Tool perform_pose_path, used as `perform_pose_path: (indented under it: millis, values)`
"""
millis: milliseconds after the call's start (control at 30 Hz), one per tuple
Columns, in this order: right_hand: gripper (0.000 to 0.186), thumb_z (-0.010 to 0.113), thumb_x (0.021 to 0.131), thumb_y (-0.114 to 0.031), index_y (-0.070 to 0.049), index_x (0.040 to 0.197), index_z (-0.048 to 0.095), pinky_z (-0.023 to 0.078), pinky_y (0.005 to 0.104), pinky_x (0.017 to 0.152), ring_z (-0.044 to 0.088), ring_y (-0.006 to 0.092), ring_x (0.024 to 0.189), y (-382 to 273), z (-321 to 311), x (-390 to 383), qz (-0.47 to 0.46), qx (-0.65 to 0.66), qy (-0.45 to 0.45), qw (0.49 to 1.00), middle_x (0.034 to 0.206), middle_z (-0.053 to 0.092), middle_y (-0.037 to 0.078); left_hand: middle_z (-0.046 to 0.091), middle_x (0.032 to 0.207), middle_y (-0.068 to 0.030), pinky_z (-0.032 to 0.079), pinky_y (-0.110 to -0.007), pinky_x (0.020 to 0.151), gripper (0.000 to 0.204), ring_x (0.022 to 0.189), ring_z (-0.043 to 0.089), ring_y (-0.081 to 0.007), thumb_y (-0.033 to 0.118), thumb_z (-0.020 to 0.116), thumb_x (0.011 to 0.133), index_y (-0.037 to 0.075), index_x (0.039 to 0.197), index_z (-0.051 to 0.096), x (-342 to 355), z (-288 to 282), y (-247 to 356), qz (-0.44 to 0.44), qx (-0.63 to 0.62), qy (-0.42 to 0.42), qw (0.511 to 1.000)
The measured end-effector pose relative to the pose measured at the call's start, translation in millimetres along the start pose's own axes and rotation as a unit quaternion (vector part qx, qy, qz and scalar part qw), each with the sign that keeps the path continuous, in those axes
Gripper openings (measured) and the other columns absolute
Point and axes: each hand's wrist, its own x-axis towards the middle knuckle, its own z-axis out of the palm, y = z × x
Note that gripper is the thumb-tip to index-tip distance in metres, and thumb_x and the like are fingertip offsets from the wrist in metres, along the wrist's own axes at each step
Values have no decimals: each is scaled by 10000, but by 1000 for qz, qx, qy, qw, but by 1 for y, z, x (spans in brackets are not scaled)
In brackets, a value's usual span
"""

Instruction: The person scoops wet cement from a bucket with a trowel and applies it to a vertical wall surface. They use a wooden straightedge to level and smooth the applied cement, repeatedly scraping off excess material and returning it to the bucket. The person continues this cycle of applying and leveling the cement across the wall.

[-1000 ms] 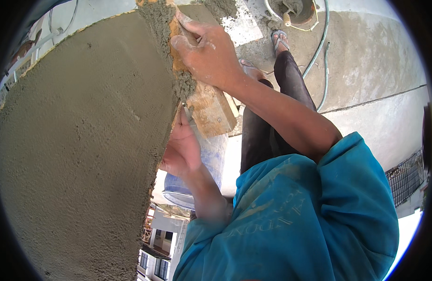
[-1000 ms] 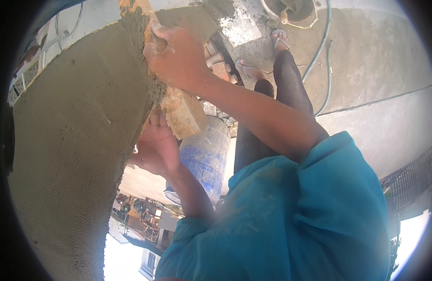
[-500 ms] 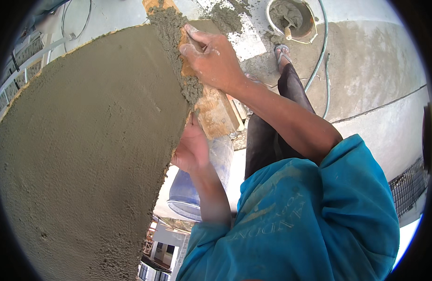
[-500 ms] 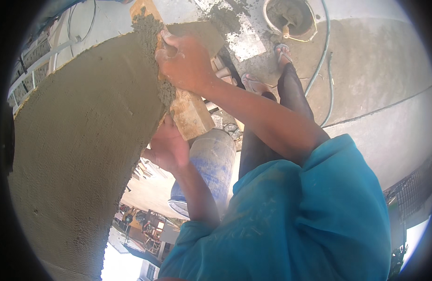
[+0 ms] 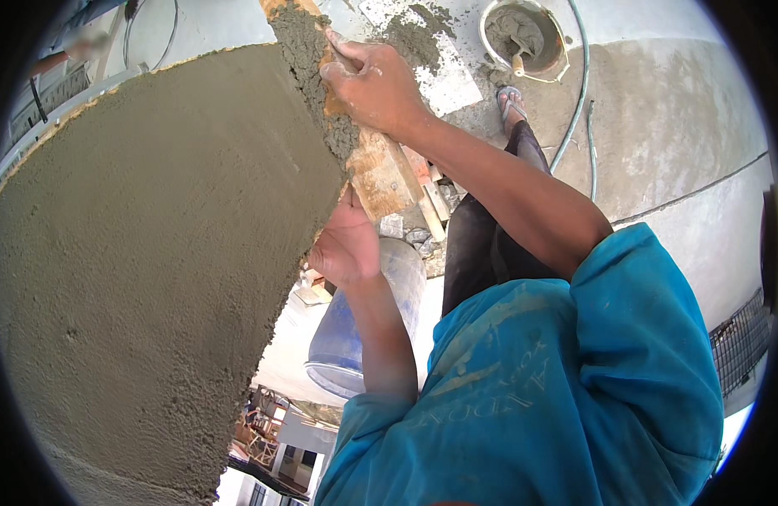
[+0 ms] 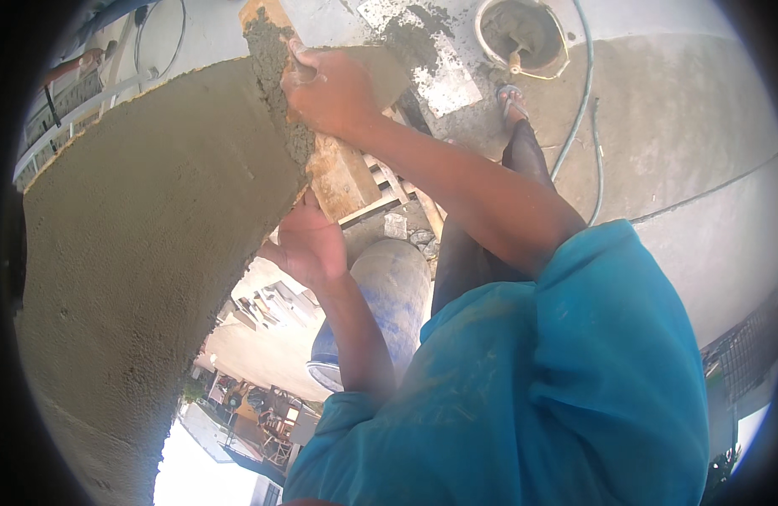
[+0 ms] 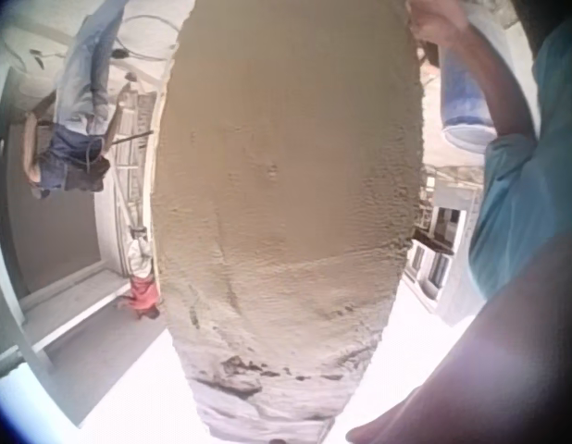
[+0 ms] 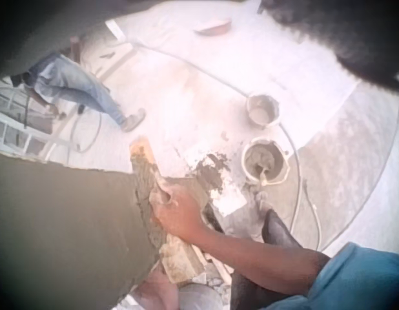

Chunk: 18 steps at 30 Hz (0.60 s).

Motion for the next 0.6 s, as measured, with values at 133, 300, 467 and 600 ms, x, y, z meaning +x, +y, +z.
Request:
perform_pose_path:
  millis: [133, 300, 467, 600]
  values:
    - [506, 619, 875, -232, 51, 1295, 610, 526, 413, 757, 693, 321, 830, -22, 1, -50, -87, -52, 29, 994, 768, 670, 192, 283, 1574, -212, 200, -529, 1230, 1046, 1479, 249, -341, 635, 660, 868, -45, 1532, 224, -5, -54, 5, 45, 161, 128, 978]
    - [495, 632, 866, -235, 52, 1269, 631, 540, 379, 835, 702, 331, 915, -21, 9, -31, -59, -44, 59, 996, 911, 715, 218, 323, 1519, -255, 215, -574, 1213, 1014, 1462, 261, -376, 572, 670, 893, -83, 1512, 204, -3, -28, 6, 11, 42, 50, 998]
    - [532, 638, 904, -275, 58, 1318, 600, 548, 346, 808, 720, 272, 840, -12, 9, 22, 13, 10, 34, 999, 937, 729, 228, 315, 1531, -247, 154, -600, 1228, 1045, 1456, 232, -459, 508, 762, 807, -44, 1517, 232, -24, 9, 32, 5, -23, 27, 999]
    - [523, 642, 883, -270, 11, 1323, 613, 559, 331, 738, 721, 263, 754, -23, 13, -1, -49, 11, 56, 997, 796, 719, 195, 315, 1599, -136, 148, -589, 1233, 1098, 1464, 261, -422, 498, 848, 687, 73, 1545, 311, -22, 25, 52, 22, -4, 19, 1000]
